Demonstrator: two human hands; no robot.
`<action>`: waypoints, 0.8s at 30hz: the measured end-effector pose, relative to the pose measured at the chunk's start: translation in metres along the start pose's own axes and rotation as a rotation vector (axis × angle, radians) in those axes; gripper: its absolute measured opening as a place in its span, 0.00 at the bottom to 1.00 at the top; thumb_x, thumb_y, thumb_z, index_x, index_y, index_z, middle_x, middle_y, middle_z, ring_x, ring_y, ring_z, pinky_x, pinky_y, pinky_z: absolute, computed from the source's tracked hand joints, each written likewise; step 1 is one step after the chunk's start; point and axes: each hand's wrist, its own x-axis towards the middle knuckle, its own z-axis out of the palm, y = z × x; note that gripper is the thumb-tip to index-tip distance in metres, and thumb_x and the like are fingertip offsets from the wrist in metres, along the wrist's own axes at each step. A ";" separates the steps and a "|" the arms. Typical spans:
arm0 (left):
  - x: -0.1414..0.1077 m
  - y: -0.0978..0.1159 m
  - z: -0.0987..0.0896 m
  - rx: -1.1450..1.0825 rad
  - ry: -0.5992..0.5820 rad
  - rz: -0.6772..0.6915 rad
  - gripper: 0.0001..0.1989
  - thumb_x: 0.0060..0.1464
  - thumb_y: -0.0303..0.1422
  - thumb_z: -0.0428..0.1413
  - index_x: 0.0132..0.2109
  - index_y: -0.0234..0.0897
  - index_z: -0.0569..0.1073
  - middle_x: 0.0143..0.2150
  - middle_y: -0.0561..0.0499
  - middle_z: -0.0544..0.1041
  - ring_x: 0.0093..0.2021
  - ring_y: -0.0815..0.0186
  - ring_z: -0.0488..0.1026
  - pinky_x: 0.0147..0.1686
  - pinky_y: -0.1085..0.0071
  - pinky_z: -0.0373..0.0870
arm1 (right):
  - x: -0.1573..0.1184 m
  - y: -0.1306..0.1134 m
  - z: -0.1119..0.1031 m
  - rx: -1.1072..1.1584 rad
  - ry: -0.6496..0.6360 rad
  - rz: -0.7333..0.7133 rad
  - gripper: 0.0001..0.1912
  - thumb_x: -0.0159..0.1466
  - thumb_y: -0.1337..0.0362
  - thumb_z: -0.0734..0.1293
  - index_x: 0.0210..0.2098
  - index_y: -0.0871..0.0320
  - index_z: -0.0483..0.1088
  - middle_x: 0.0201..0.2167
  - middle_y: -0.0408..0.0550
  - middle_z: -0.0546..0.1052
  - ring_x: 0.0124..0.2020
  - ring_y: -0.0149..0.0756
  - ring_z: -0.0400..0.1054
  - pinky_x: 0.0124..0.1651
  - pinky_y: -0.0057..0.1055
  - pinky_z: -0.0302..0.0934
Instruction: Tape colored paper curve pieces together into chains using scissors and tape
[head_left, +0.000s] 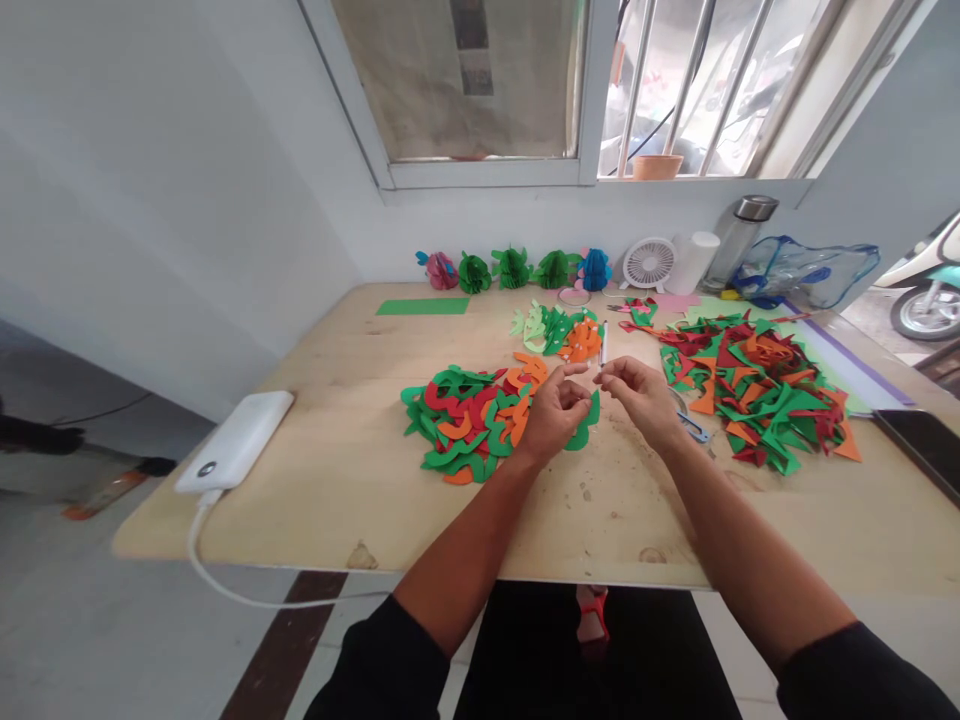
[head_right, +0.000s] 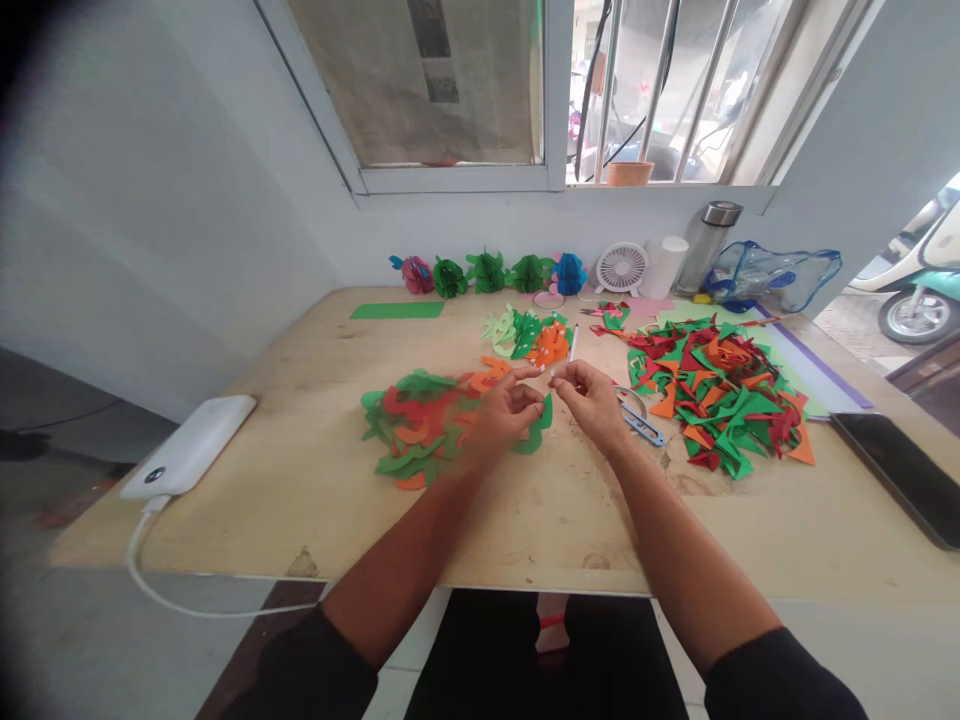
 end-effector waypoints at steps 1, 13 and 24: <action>0.000 -0.001 0.000 -0.016 -0.027 -0.009 0.24 0.43 0.26 0.56 0.50 0.35 0.66 0.28 0.55 0.71 0.25 0.74 0.67 0.23 0.80 0.62 | 0.001 -0.001 0.000 0.035 0.028 0.010 0.07 0.54 0.62 0.66 0.32 0.57 0.68 0.27 0.44 0.74 0.29 0.32 0.67 0.31 0.29 0.58; 0.001 0.001 0.001 -0.028 -0.132 -0.090 0.23 0.40 0.28 0.56 0.47 0.32 0.67 0.26 0.54 0.70 0.23 0.73 0.65 0.16 0.80 0.57 | 0.001 -0.002 -0.001 0.184 0.061 -0.046 0.16 0.53 0.63 0.68 0.41 0.55 0.66 0.27 0.41 0.74 0.29 0.31 0.66 0.31 0.29 0.57; 0.001 -0.002 0.004 0.026 -0.015 -0.008 0.19 0.42 0.24 0.55 0.45 0.34 0.70 0.24 0.57 0.70 0.23 0.75 0.66 0.24 0.78 0.62 | 0.001 0.001 0.001 0.060 0.085 -0.072 0.18 0.54 0.61 0.67 0.43 0.56 0.64 0.25 0.40 0.70 0.25 0.30 0.62 0.27 0.28 0.54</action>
